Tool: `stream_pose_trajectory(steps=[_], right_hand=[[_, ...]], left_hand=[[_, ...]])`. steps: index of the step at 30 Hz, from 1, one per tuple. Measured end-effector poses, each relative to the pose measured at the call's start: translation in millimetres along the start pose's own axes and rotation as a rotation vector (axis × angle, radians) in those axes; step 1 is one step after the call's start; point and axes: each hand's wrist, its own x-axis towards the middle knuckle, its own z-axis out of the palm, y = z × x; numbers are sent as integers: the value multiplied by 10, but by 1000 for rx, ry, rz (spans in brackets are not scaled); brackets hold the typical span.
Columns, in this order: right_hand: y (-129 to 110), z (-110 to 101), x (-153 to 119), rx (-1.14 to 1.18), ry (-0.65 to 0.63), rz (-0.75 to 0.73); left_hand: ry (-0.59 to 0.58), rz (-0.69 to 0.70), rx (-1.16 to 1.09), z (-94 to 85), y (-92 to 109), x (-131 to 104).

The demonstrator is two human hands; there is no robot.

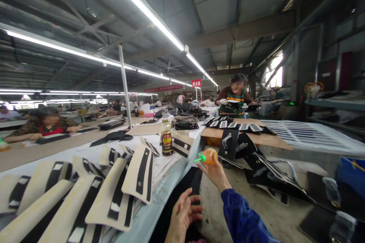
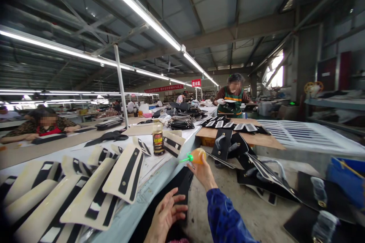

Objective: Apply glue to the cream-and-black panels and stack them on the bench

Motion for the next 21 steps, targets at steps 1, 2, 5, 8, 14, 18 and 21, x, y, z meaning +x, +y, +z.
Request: stream_pose_trajectory(steps=[1, 2, 5, 8, 14, 18, 21], right_hand=[[-54, -79, -110, 29, 29, -2], [-111, -160, -216, 52, 60, -8], [-288, -394, -460, 92, 163, -37], [-437, -571, -532, 110, 243, -67], [-511, -590, -331, 118, 293, -103], [-488, -513, -276, 161, 323, -111], [-584, -578, -298, 172, 416, -153]], left_hand=[[0, -2, 0, 4, 4, -6], [2, -4, -1, 6, 4, -10], [2, -2, -4, 10, -6, -6], [-2, 0, -2, 16, -12, 0], [6, 9, 13, 53, 34, -37], [1, -5, 19, 61, 47, -62], [-4, -19, 25, 29, 22, -45]])
